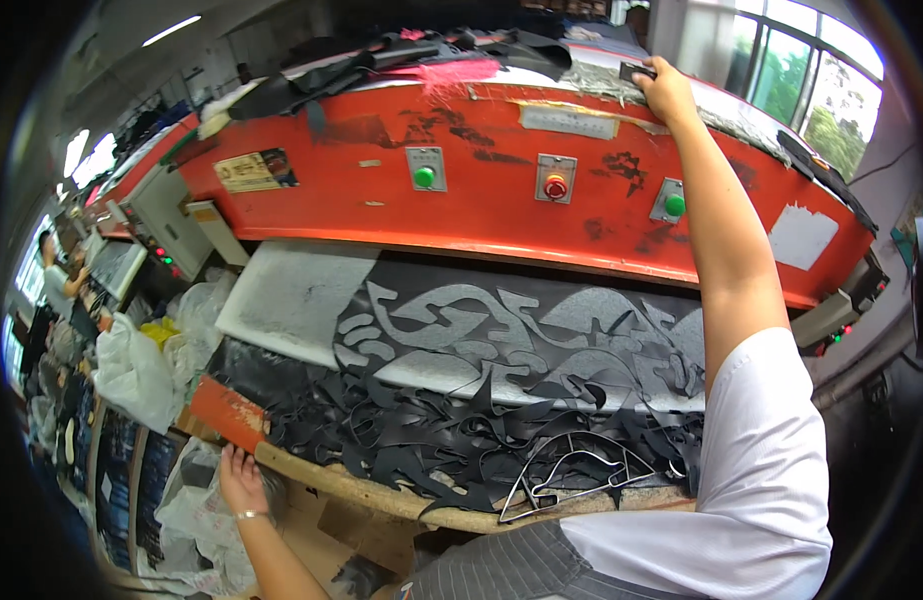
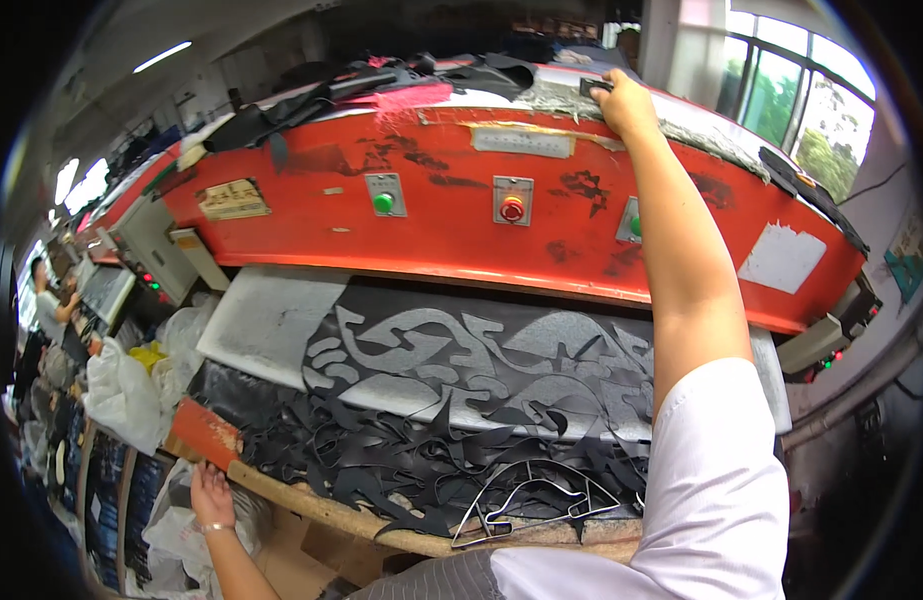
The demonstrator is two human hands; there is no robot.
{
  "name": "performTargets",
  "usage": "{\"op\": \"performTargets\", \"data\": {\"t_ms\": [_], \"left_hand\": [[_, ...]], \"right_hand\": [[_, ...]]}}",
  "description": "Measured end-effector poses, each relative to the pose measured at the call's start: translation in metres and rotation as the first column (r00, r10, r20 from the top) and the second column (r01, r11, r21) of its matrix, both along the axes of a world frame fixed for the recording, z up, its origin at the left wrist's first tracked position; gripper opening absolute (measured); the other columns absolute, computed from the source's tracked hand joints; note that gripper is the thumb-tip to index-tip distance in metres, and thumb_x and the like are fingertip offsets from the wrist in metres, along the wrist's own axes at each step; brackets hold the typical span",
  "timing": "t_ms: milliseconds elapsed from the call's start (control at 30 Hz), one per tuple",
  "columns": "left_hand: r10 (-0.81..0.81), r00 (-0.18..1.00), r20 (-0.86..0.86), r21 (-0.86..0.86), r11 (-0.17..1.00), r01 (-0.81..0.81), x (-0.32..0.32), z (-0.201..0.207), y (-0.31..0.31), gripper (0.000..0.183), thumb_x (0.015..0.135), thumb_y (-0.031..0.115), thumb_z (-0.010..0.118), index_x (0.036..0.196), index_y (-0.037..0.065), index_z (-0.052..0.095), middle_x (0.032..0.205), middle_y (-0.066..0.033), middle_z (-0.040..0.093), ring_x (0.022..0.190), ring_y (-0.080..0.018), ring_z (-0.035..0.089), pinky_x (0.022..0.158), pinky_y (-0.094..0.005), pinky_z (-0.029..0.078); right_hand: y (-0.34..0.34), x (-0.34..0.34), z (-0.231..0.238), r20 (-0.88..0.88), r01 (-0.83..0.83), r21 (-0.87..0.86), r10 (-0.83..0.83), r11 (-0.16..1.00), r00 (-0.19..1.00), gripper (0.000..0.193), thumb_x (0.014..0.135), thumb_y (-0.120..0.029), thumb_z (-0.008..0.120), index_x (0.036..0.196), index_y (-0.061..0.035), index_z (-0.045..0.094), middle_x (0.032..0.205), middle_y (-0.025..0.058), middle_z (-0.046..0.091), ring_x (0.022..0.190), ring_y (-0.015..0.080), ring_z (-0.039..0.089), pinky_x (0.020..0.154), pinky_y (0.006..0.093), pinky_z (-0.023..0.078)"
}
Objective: Cutting out shoe components from a leather sheet using a hydraulic clicking press and metal dies.
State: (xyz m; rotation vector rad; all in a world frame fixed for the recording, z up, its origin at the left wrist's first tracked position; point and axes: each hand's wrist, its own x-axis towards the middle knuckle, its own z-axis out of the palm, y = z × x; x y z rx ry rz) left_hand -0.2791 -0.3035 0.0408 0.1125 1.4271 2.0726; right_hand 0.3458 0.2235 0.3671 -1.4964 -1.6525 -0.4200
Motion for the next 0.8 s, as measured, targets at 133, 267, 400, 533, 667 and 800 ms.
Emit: {"op": "performTargets", "data": {"t_ms": [133, 267, 400, 533, 667, 800], "left_hand": [[-0.344, 0.926, -0.158, -0.109, 0.938, 0.330, 0.005, 0.008, 0.163, 0.027, 0.094, 0.027, 0.060, 0.113, 0.007, 0.060, 0.095, -0.0023, 0.062, 0.082, -0.0130, 0.058, 0.074, -0.0269, 0.046], [-0.575, 0.756, -0.313, -0.276, 0.817, 0.507, 0.018, -0.030, 0.329, 0.026, 0.094, 0.024, 0.061, 0.107, 0.001, 0.064, 0.090, -0.0052, 0.065, 0.077, -0.0115, 0.060, 0.067, -0.0240, 0.047], [-0.594, 0.183, -0.784, -0.565, 0.803, 0.188, 0.010, -0.071, 0.462, 0.030, 0.090, 0.020, 0.061, 0.108, -0.004, 0.064, 0.099, -0.0184, 0.070, 0.087, -0.0272, 0.068, 0.073, -0.0351, 0.053], [-0.720, 0.017, -0.694, -0.714, 0.691, 0.117, 0.079, -0.045, 0.513, 0.036, 0.088, 0.028, 0.062, 0.103, -0.005, 0.064, 0.101, -0.0276, 0.066, 0.097, -0.0402, 0.064, 0.083, -0.0443, 0.049], [-0.741, -0.206, -0.639, -0.761, 0.648, 0.034, 0.057, -0.043, 0.522, 0.042, 0.089, 0.036, 0.060, 0.090, -0.006, 0.064, 0.098, -0.0298, 0.063, 0.094, -0.0467, 0.059, 0.083, -0.0504, 0.046], [-0.737, -0.255, -0.626, -0.772, 0.631, 0.073, 0.048, -0.039, 0.507, 0.042, 0.092, 0.035, 0.055, 0.093, -0.006, 0.063, 0.101, -0.0287, 0.062, 0.097, -0.0468, 0.058, 0.083, -0.0515, 0.046]], "right_hand": [[-0.009, 0.016, -0.037, 0.261, -0.108, 0.592, -0.064, 0.799, 0.963, 0.029, 0.083, -0.026, 0.068, 0.107, -0.0113, 0.064, 0.106, 0.0099, 0.064, 0.102, 0.0320, 0.056, 0.091, 0.0431, 0.043], [-0.071, 0.028, -0.144, 0.466, -0.249, 0.076, 0.186, 0.966, 0.865, 0.021, 0.077, -0.016, 0.068, 0.096, -0.0090, 0.062, 0.101, 0.0112, 0.063, 0.097, 0.0338, 0.057, 0.085, 0.0462, 0.044], [-0.157, 0.033, -0.295, 0.306, 0.020, -0.472, 0.143, 0.881, 0.941, 0.047, 0.078, -0.033, 0.071, 0.118, -0.0104, 0.058, 0.124, 0.0161, 0.056, 0.117, 0.0367, 0.051, 0.097, 0.0488, 0.041], [-0.233, 0.067, -0.344, 0.223, 0.375, -0.758, -0.329, 0.534, 0.918, 0.064, 0.085, -0.055, 0.062, 0.138, -0.0214, 0.049, 0.145, 0.0148, 0.042, 0.136, 0.0345, 0.036, 0.104, 0.0594, 0.031], [-0.243, 0.048, -0.354, 0.232, 0.517, -0.718, -0.540, 0.466, 0.809, 0.068, 0.085, -0.064, 0.053, 0.140, -0.0245, 0.047, 0.149, 0.0099, 0.038, 0.140, 0.0316, 0.029, 0.101, 0.0681, 0.028], [-0.238, 0.033, -0.338, 0.312, 0.590, -0.675, -0.553, 0.444, 0.773, 0.060, 0.087, -0.059, 0.054, 0.132, -0.0195, 0.052, 0.132, 0.0113, 0.049, 0.125, 0.0335, 0.043, 0.095, 0.0620, 0.039]]}}
